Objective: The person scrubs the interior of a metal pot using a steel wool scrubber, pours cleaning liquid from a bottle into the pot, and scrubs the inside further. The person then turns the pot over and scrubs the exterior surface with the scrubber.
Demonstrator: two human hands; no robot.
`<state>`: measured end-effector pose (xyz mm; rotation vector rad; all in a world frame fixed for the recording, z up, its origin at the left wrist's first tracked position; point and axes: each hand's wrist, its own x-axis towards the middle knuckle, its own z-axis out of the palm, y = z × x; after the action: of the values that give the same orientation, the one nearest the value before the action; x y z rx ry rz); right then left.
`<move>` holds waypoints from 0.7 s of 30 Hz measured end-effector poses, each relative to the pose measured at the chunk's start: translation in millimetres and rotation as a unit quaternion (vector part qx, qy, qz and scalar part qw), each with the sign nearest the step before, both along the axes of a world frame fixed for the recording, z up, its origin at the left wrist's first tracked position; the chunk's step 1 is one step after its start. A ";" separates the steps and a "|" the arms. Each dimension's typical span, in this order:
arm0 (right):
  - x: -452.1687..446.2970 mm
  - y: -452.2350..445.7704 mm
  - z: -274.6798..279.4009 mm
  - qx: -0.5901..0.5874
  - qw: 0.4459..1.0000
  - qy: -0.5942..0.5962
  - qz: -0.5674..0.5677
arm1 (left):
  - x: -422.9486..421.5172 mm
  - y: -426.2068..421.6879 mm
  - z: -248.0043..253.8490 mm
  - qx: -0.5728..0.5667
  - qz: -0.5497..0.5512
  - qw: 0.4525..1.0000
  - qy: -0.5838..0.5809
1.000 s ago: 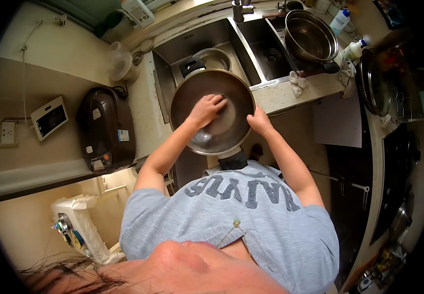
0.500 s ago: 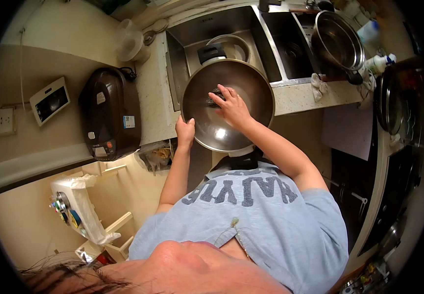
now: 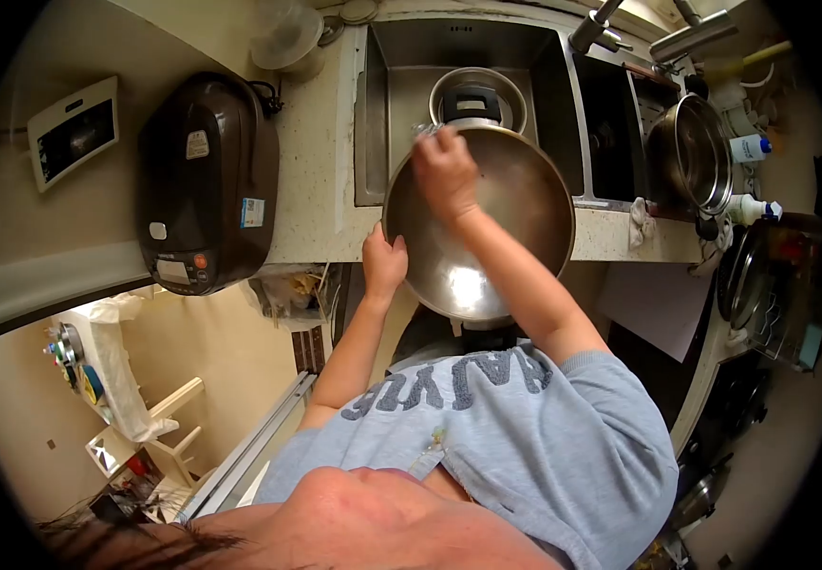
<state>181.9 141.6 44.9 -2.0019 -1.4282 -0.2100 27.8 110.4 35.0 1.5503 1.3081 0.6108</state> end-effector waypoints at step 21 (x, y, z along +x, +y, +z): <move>-7.7 -3.2 9.4 -0.028 0.977 0.177 0.120 | -2.5 -5.6 -3.5 0.034 -0.001 0.999 -0.010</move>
<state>174.2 138.4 54.3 -1.7781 -1.4350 0.2816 25.3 104.8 31.5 1.5966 1.2820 0.6752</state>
